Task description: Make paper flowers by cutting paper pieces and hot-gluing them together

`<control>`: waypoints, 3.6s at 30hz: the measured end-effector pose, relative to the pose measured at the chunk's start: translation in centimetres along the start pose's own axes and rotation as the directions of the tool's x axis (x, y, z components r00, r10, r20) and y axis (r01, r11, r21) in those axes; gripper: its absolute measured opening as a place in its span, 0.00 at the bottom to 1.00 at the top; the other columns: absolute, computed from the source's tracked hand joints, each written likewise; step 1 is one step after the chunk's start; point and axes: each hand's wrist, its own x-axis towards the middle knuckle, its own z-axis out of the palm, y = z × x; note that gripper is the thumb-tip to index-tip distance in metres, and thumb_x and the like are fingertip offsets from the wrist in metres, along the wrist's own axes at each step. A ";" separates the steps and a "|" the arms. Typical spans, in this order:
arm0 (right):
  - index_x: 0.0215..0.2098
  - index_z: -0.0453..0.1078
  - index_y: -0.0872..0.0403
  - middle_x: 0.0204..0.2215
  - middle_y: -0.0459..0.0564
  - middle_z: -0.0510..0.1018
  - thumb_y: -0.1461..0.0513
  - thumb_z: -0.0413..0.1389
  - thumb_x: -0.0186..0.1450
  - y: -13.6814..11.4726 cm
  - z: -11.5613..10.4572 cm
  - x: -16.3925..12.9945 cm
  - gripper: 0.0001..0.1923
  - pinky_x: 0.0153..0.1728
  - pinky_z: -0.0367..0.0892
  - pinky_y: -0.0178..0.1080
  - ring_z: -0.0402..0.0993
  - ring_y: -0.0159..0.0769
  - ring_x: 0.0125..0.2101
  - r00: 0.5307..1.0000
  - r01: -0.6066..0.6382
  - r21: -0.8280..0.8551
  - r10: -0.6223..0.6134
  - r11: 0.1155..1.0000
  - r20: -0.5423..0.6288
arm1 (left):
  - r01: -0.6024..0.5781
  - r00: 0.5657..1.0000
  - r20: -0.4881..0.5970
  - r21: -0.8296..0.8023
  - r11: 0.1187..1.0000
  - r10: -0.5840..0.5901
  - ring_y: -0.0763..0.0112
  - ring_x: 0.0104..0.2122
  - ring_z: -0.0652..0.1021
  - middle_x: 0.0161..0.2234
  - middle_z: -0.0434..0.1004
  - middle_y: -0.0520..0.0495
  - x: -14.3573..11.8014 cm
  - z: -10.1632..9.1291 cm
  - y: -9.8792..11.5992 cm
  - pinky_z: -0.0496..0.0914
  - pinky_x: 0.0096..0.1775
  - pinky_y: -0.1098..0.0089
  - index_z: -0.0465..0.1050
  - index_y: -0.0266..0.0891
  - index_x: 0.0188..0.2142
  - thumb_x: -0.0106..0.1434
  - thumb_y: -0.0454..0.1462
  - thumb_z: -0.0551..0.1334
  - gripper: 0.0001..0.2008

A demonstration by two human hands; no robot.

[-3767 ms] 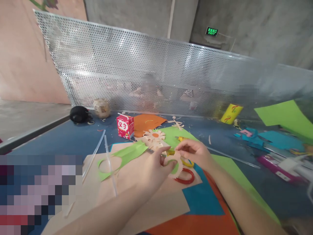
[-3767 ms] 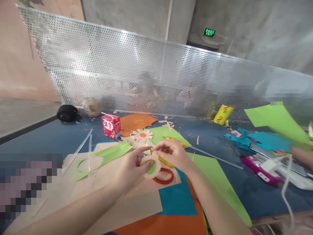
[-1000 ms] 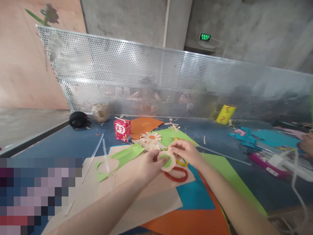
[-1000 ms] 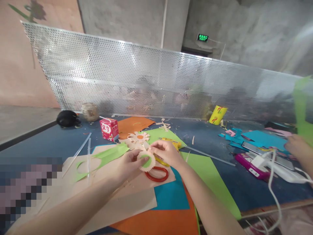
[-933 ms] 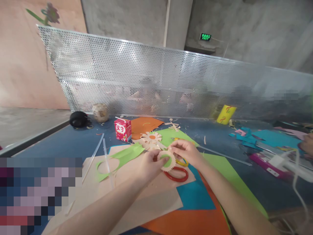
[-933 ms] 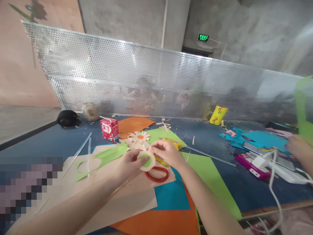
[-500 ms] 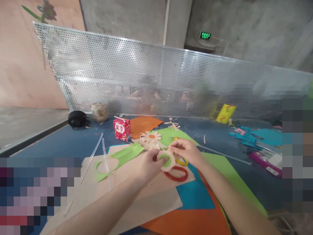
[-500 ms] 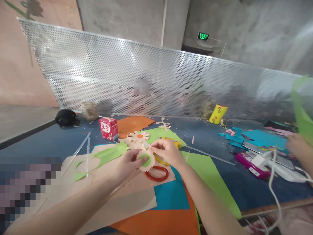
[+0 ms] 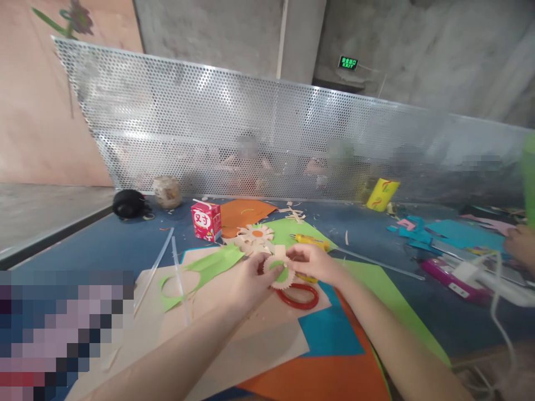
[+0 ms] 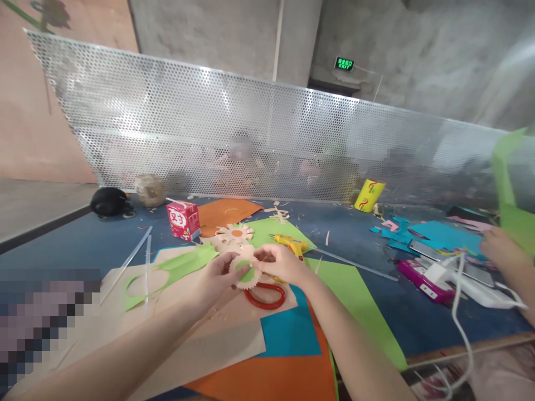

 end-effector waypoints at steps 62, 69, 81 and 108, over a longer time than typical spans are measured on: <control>0.26 0.64 0.55 0.19 0.41 0.62 0.57 0.53 0.57 -0.9 -0.2 -0.6 0.09 0.23 0.55 0.31 0.58 0.28 0.21 0.994 0.073 -0.167 -0.059 0.983 0.092 | -0.023 1.000 -0.008 -0.046 0.999 0.023 0.75 0.22 0.67 0.19 0.66 0.54 -0.2 -0.1 0.8 0.59 0.23 0.75 0.66 0.37 0.24 0.53 0.48 0.57 0.16; 0.27 0.65 0.55 0.22 0.43 0.67 0.57 0.53 0.58 -0.8 -0.2 -0.6 0.09 0.24 0.58 0.32 0.62 0.29 0.23 0.994 0.058 -0.165 -0.042 0.985 0.099 | 0.062 0.997 -0.036 -0.141 0.988 -0.068 0.76 0.21 0.68 0.19 0.66 0.53 -0.1 -0.3 1.2 0.58 0.22 0.77 0.66 0.36 0.24 0.52 0.48 0.58 0.16; 0.29 0.67 0.55 0.24 0.44 0.70 0.60 0.53 0.58 -0.4 -0.2 -0.4 0.07 0.26 0.60 0.32 0.65 0.30 0.24 0.995 0.064 -0.146 -0.052 0.987 0.079 | 0.097 0.994 -0.032 -0.157 0.983 -0.103 0.78 0.20 0.68 0.18 0.66 0.54 0.2 -0.6 1.7 0.57 0.20 0.78 0.68 0.36 0.24 0.47 0.45 0.63 0.14; 0.32 0.69 0.53 0.29 0.47 0.74 0.58 0.50 0.61 -0.5 0.5 -0.6 0.09 0.29 0.61 0.34 0.68 0.33 0.29 0.991 0.128 -0.313 -0.111 0.941 0.073 | -0.106 0.983 -0.066 0.556 0.825 0.170 0.58 0.43 0.70 0.39 0.74 0.46 2.6 -3.9 0.3 0.60 0.45 0.62 0.71 0.43 0.28 0.51 0.42 0.58 0.07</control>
